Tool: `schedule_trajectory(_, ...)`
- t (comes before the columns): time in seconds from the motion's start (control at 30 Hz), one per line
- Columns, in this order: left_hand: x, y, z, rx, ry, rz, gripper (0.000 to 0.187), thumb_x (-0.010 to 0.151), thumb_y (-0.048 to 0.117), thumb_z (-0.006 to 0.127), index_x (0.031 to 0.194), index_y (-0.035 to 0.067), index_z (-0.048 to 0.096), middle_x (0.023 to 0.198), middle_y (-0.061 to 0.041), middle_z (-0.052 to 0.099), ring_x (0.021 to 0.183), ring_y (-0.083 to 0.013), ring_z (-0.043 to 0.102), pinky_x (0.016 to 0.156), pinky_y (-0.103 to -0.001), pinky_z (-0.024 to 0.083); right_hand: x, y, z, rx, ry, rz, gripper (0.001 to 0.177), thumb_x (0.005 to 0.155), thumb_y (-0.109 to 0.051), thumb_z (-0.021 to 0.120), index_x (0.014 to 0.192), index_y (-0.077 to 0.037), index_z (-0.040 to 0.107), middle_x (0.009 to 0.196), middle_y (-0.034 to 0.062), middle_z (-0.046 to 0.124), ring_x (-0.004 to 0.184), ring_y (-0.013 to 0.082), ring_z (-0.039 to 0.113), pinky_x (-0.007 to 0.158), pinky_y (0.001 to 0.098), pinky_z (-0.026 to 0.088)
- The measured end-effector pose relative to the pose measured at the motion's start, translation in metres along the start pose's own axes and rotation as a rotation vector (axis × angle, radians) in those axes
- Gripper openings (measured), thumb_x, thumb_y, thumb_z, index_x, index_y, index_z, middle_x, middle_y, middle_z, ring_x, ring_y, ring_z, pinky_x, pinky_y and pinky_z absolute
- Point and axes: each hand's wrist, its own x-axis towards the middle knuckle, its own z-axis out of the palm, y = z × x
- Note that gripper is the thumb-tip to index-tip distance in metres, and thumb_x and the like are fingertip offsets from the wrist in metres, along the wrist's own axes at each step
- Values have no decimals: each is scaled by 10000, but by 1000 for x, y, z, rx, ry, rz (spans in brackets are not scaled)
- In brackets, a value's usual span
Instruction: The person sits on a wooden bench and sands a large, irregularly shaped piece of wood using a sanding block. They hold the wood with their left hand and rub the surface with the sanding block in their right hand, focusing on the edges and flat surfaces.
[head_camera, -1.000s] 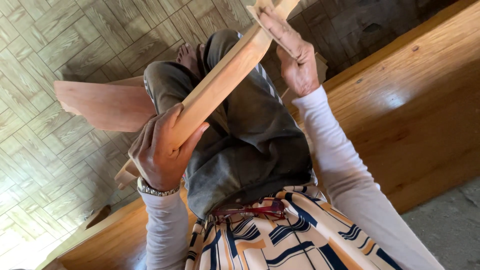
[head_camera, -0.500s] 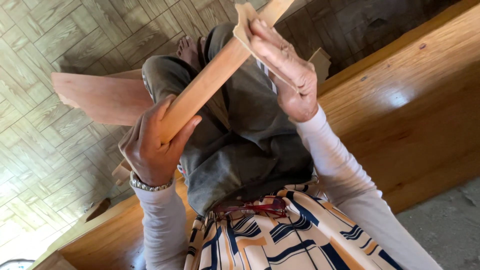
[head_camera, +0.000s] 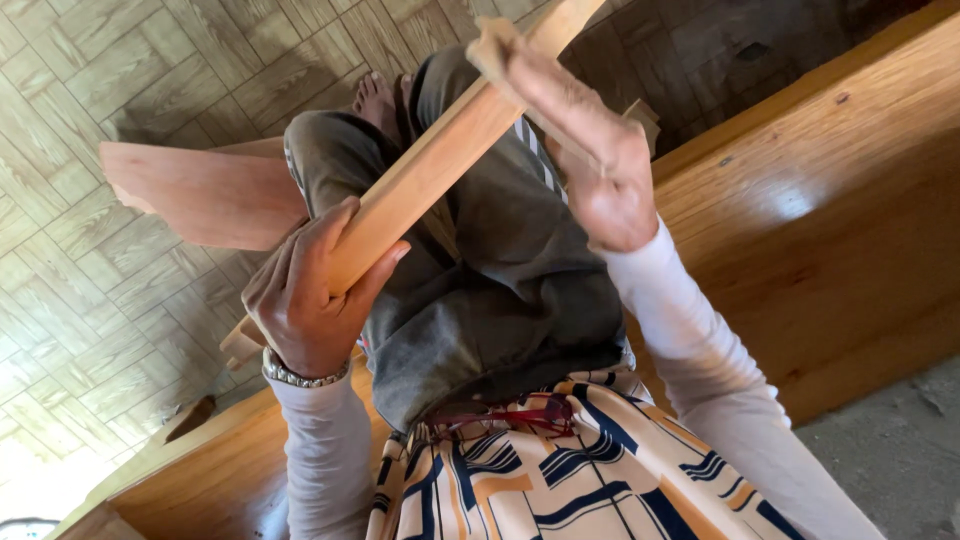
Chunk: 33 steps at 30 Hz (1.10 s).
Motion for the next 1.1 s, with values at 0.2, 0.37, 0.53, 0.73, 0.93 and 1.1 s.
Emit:
schedule_trajectory(0.2, 2, 0, 0, -15, -3, -1, 481, 909, 219, 953, 1173, -60, 663, 1136, -177, 762, 968, -325, 763, 885, -408, 591, 2, 9, 1, -14, -4, -126, 420, 1187, -269, 379, 1474, 6, 515, 1563, 189, 491, 1544, 342, 452, 1385, 507, 350)
schedule_trajectory(0.37, 1, 0, 2, -2, 1, 22, 471, 925, 257, 927, 1166, -49, 663, 1125, -163, 765, 930, -336, 759, 866, -422, 591, 5, 84, -12, 96, 43, -82, 591, 1049, 276, 445, 1505, -93, 516, 1584, 105, 479, 1556, 262, 411, 1392, 465, 287)
schedule_trajectory(0.53, -4, -3, 4, 60, 8, 21, 479, 923, 303, 950, 1171, -2, 676, 1132, -106, 775, 897, -276, 761, 809, -388, 578, 5, 28, -6, -87, 4, -27, 788, 869, 274, 380, 1573, -77, 419, 1628, 152, 439, 1600, 318, 378, 1428, 501, 273)
schedule_trajectory(0.73, 0, -2, -1, 29, 7, 21, 461, 935, 273, 939, 1154, -32, 671, 1151, -141, 775, 941, -296, 774, 828, -395, 590, -17, 29, 16, 28, 159, -166, 298, 1150, -21, 524, 1447, -4, 543, 1545, 177, 501, 1512, 286, 481, 1370, 459, 387)
schedule_trajectory(0.93, 0, -5, 2, 23, 16, 33, 458, 928, 284, 941, 1138, -29, 680, 1113, -129, 774, 878, -300, 751, 801, -409, 576, -4, 97, -19, -105, 44, -113, 447, 1144, 138, 451, 1534, -79, 481, 1598, 113, 458, 1548, 277, 419, 1369, 424, 317)
schedule_trajectory(1.1, 1, -2, 3, 54, 14, 20, 465, 932, 324, 941, 1145, -3, 688, 1044, -113, 774, 803, -280, 719, 759, -395, 558, 22, 85, -61, -286, -131, -281, 671, 805, 301, 371, 1392, 75, 603, 1434, 209, 588, 1363, 361, 577, 1183, 428, 494)
